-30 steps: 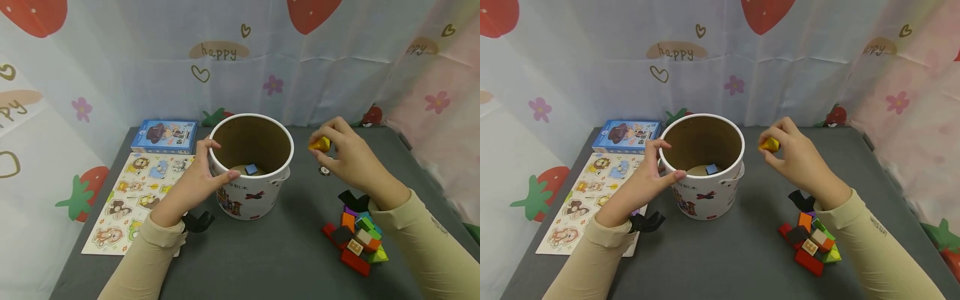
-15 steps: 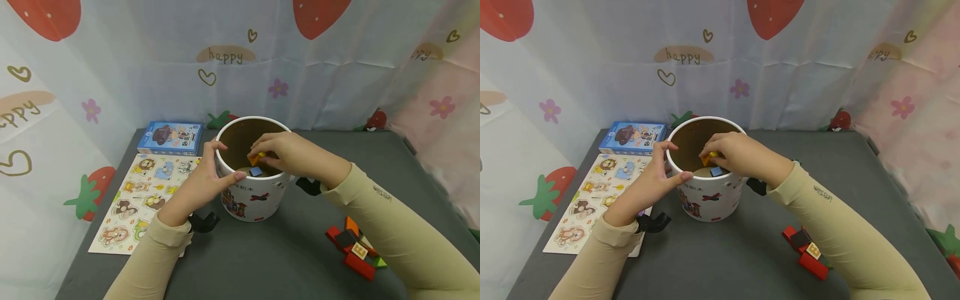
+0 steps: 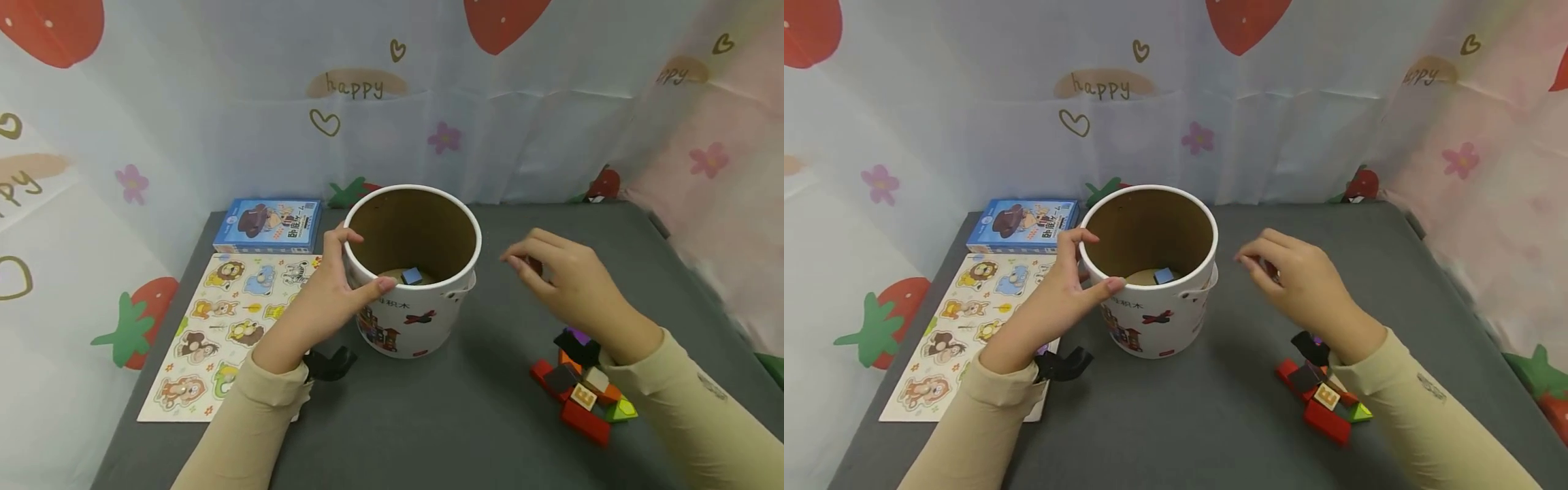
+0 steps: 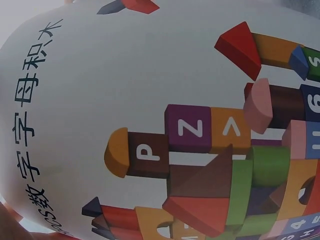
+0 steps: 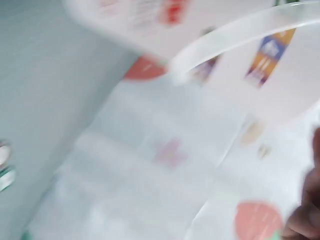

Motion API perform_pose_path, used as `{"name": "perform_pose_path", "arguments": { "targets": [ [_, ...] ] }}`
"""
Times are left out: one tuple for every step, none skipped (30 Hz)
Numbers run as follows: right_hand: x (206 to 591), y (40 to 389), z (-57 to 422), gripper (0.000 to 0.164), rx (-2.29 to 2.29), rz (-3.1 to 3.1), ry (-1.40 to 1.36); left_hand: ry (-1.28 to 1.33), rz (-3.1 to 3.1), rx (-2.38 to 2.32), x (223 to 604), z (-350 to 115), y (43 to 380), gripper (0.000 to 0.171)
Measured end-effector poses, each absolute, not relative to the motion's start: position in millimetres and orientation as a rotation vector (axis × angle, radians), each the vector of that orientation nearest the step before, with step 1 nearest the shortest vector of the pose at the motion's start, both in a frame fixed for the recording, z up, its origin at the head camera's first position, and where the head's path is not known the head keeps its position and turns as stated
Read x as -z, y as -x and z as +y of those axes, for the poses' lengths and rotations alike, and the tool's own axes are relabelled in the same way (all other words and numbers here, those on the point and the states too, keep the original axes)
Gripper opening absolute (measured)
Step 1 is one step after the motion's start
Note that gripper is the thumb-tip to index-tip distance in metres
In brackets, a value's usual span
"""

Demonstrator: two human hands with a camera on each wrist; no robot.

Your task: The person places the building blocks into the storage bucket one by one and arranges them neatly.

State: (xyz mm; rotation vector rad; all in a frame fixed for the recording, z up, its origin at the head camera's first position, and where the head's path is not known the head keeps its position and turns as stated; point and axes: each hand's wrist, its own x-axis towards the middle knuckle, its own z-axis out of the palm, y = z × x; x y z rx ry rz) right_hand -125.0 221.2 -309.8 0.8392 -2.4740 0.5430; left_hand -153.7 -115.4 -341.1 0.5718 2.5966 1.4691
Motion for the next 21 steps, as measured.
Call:
{"name": "perform_pose_path", "arguments": {
  "targets": [
    [314.5, 118.2, 233.6, 0.016, -0.492, -2.535, -0.819, -0.572, 2.598, -1.468, 340.5, -115.8, 153.0, 0.081],
    [319.5, 111.5, 246.3, 0.015, -0.442, -2.601, -0.802, -0.577, 2.598, -1.469, 339.9, -116.1, 152.5, 0.081],
    [324.8, 104.5, 259.0, 0.015, -0.391, -2.673, -0.779, -0.579, 2.598, -1.467, 339.4, -116.4, 152.1, 0.081],
    [329.8, 97.0, 271.2, 0.016, -0.352, -2.75, -0.758, -0.581, 2.597, -1.466, 339.1, -116.5, 151.8, 0.081],
    [335.0, 90.0, 283.0, 0.017, -0.327, -2.817, -0.744, -0.582, 2.597, -1.465, 338.7, -116.6, 151.6, 0.081],
    [340.6, 83.2, 294.2, 0.017, -0.309, -2.884, -0.733, -0.583, 2.597, -1.466, 338.3, -116.5, 151.5, 0.08],
    [345.7, 76.1, 304.3, 0.018, -0.301, -2.957, -0.723, -0.584, 2.599, -1.468, 338.0, -116.2, 151.5, 0.081],
    [350.7, 69.0, 313.4, 0.02, -0.299, -3.03, -0.7, -0.584, 2.599, -1.47, 337.7, -116.0, 151.5, 0.081],
    [356.1, 62.4, 321.7, 0.021, -0.314, -3.105, -0.68, -0.584, 2.598, -1.47, 337.6, -115.9, 151.4, 0.081],
    [361.4, 56.1, 328.5, 0.022, -0.322, -3.169, -0.656, -0.585, 2.594, -1.474, 337.4, -115.6, 151.3, 0.081],
    [367.3, 50.3, 334.3, 0.024, -0.332, -3.214, -0.628, -0.586, 2.593, -1.475, 337.5, -115.5, 151.4, 0.081],
    [373.3, 44.9, 339.1, 0.025, -0.347, -3.253, -0.592, -0.586, 2.591, -1.476, 337.6, -115.4, 151.4, 0.081],
    [379.2, 39.8, 343.0, 0.028, -0.367, -3.285, -0.549, -0.587, 2.587, -1.476, 337.5, -115.4, 151.3, 0.081],
    [385.1, 35.4, 346.2, 0.03, -0.389, -3.299, -0.508, -0.587, 2.584, -1.477, 337.6, -115.3, 151.3, 0.081],
    [391.0, 31.8, 348.4, 0.032, -0.413, -3.304, -0.475, -0.588, 2.581, -1.478, 337.8, -115.3, 151.4, 0.081],
    [396.0, 28.6, 349.8, 0.034, -0.425, -3.3, -0.441, -0.588, 2.58, -1.478, 337.9, -115.1, 151.6, 0.08],
    [400.7, 26.2, 350.9, 0.036, -0.45, -3.298, -0.409, -0.591, 2.58, -1.476, 338.3, -115.0, 152.0, 0.08],
    [404.5, 24.5, 351.7, 0.038, -0.476, -3.296, -0.381, -0.591, 2.58, -1.475, 338.5, -114.8, 152.4, 0.079],
    [407.8, 23.2, 352.2, 0.04, -0.499, -3.287, -0.364, -0.595, 2.577, -1.477, 338.7, -114.5, 152.8, 0.079],
    [410.2, 22.6, 352.4, 0.042, -0.513, -3.277, -0.35, -0.598, 2.572, -1.483, 339.0, -114.1, 153.4, 0.078],
    [412.1, 22.2, 352.3, 0.043, -0.522, -3.268, -0.335, -0.604, 2.567, -1.488, 339.3, -113.6, 154.1, 0.078]
  ]
}}
